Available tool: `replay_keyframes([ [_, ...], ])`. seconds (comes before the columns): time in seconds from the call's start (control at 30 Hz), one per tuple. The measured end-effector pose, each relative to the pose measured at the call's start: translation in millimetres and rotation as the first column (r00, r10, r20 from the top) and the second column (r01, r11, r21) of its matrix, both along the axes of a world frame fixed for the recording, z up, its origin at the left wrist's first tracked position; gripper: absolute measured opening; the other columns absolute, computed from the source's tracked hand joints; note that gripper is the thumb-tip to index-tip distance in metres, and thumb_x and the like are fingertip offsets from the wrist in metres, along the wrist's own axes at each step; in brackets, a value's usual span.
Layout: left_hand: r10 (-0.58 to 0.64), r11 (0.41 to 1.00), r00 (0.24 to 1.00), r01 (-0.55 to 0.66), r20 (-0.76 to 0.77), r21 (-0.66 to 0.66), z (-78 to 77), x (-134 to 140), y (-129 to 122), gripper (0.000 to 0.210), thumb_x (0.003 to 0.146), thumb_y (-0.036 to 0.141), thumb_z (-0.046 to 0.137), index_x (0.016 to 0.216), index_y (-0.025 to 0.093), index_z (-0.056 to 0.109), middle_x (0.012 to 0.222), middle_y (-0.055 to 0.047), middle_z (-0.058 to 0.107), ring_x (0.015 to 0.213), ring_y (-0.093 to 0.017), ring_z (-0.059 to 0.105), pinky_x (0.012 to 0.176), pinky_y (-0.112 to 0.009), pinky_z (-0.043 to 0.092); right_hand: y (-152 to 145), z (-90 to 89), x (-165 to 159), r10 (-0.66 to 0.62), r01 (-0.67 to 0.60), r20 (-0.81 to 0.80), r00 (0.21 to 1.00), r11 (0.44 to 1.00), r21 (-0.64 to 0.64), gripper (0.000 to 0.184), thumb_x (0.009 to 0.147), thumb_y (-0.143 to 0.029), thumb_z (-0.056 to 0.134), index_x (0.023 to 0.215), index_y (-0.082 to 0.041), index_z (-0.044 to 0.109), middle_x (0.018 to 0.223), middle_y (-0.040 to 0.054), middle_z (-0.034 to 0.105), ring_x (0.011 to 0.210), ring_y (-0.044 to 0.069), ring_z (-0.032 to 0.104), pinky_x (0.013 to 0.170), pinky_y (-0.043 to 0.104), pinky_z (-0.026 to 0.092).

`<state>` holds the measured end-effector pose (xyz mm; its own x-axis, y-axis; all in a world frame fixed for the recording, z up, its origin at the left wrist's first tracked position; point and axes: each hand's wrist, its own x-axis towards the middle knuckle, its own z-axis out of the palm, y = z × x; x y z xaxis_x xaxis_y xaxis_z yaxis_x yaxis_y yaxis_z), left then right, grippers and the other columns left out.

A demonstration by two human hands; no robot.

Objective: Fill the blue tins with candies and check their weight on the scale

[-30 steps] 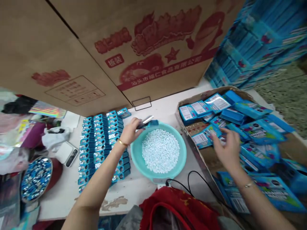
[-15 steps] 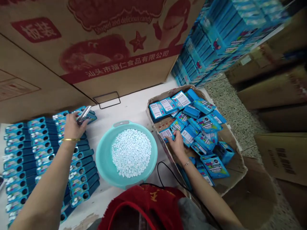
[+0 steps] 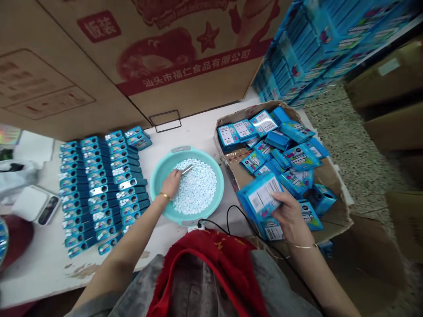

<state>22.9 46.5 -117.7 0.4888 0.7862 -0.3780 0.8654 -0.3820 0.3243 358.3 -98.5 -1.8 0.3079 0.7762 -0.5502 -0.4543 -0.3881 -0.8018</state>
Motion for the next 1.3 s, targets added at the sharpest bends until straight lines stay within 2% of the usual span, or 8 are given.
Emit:
replay_keyframes([
  [0.17, -0.119, 0.990, 0.992, 0.122, 0.039, -0.074, -15.2, 8.7, -22.5, 0.047, 0.087, 0.001, 0.034, 0.129, 0.015, 0.049, 0.130, -0.015, 0.051, 0.117, -0.025, 0.048, 0.105, -0.044, 0.041, -33.4, 33.4, -43.6, 0.419, -0.455, -0.349, 0.838, 0.890, -0.023, 0.054, 0.063, -0.041, 0.059, 0.114, -0.020, 0.063, 0.090, 0.0094, 0.073, 0.076, 0.029, 0.071, 0.072, 0.046, 0.056],
  [0.27, -0.185, 0.970, 0.979, 0.196, 0.088, -0.147, -12.1, -0.3, -39.0, 0.052, 0.081, -0.003, 0.037, 0.127, 0.016, 0.051, 0.127, -0.013, 0.054, 0.114, -0.025, 0.049, 0.106, -0.043, 0.040, -41.0, 46.0, -68.5, 0.487, -0.485, -0.412, 0.770, 0.866, 0.117, 0.071, 0.067, -0.051, 0.049, 0.129, -0.018, 0.055, 0.109, 0.0167, 0.070, 0.101, 0.034, 0.067, 0.084, 0.055, 0.051],
  [0.47, -0.144, 0.942, 0.973, 0.190, 0.181, -0.275, -9.7, 7.6, -65.0, 0.057, 0.072, -0.006, 0.041, 0.124, 0.014, 0.051, 0.122, -0.014, 0.056, 0.108, -0.024, 0.053, 0.103, -0.042, 0.042, -53.2, 43.6, -84.0, 0.445, -0.433, -0.225, 0.867, 0.896, 0.102, 0.076, 0.067, -0.066, 0.037, 0.117, -0.016, 0.065, 0.099, 0.0167, 0.071, 0.119, 0.036, 0.057, 0.096, 0.058, 0.042],
  [0.73, 0.065, 0.913, 0.942, 0.077, 0.330, -0.400, -2.2, 29.1, -75.9, 0.048, 0.077, 0.009, 0.053, 0.125, 0.013, 0.051, 0.110, -0.009, 0.062, 0.090, -0.018, 0.059, 0.084, -0.032, 0.051, -39.8, 9.6, -78.5, 0.513, -0.511, 0.179, 0.839, 0.857, -0.060, 0.078, 0.067, -0.049, 0.072, 0.135, -0.025, 0.043, 0.129, 0.0114, 0.059, 0.117, 0.031, 0.057, 0.098, 0.049, 0.047],
  [0.87, 0.119, 0.915, 0.909, 0.055, 0.399, -0.399, 27.5, 11.6, -59.5, 0.042, 0.081, 0.021, 0.058, 0.123, 0.016, 0.053, 0.116, -0.009, 0.061, 0.089, -0.017, 0.058, 0.080, -0.030, 0.050, -21.3, -9.5, -82.4, 0.452, -0.536, 0.586, 0.673, 0.843, -0.035, 0.089, 0.064, -0.047, 0.080, 0.136, -0.024, 0.033, 0.134, 0.0129, 0.051, 0.119, 0.029, 0.054, 0.103, 0.047, 0.044],
  [1.0, 0.058, 0.945, 0.868, 0.112, 0.493, -0.309, 84.8, -10.8, -39.6, 0.036, 0.087, 0.025, 0.054, 0.122, 0.018, 0.053, 0.114, -0.008, 0.061, 0.087, -0.015, 0.057, 0.080, -0.030, 0.049, -1.3, -21.2, -91.4, 0.342, -0.574, 0.820, 0.458, 0.819, -0.021, 0.083, 0.068, -0.047, 0.077, 0.135, -0.023, 0.035, 0.130, 0.0139, 0.050, 0.121, 0.032, 0.051, 0.103, 0.050, 0.043],
  [1.17, -0.161, 0.944, 0.890, 0.265, 0.428, -0.196, 154.9, -18.8, -20.6, 0.033, 0.089, 0.021, 0.050, 0.122, 0.020, 0.052, 0.108, -0.007, 0.061, 0.086, -0.016, 0.059, 0.079, -0.031, 0.050, 17.4, -32.9, -112.9, 0.246, -0.625, 0.930, 0.273, 0.780, -0.023, 0.079, 0.073, -0.045, 0.072, 0.137, -0.021, 0.034, 0.129, 0.0165, 0.051, 0.122, 0.036, 0.049, 0.105, 0.055, 0.040],
  [1.3, -0.330, 0.916, 0.911, 0.372, 0.247, -0.152, 176.0, -3.6, -17.8, 0.033, 0.086, 0.012, 0.047, 0.116, 0.019, 0.055, 0.106, -0.008, 0.062, 0.095, -0.020, 0.061, 0.084, -0.033, 0.050, 20.4, -41.0, -131.8, 0.204, -0.652, 0.958, 0.203, 0.758, -0.023, 0.074, 0.074, -0.042, 0.070, 0.136, -0.021, 0.036, 0.129, 0.0158, 0.051, 0.124, 0.036, 0.046, 0.110, 0.058, 0.033],
])
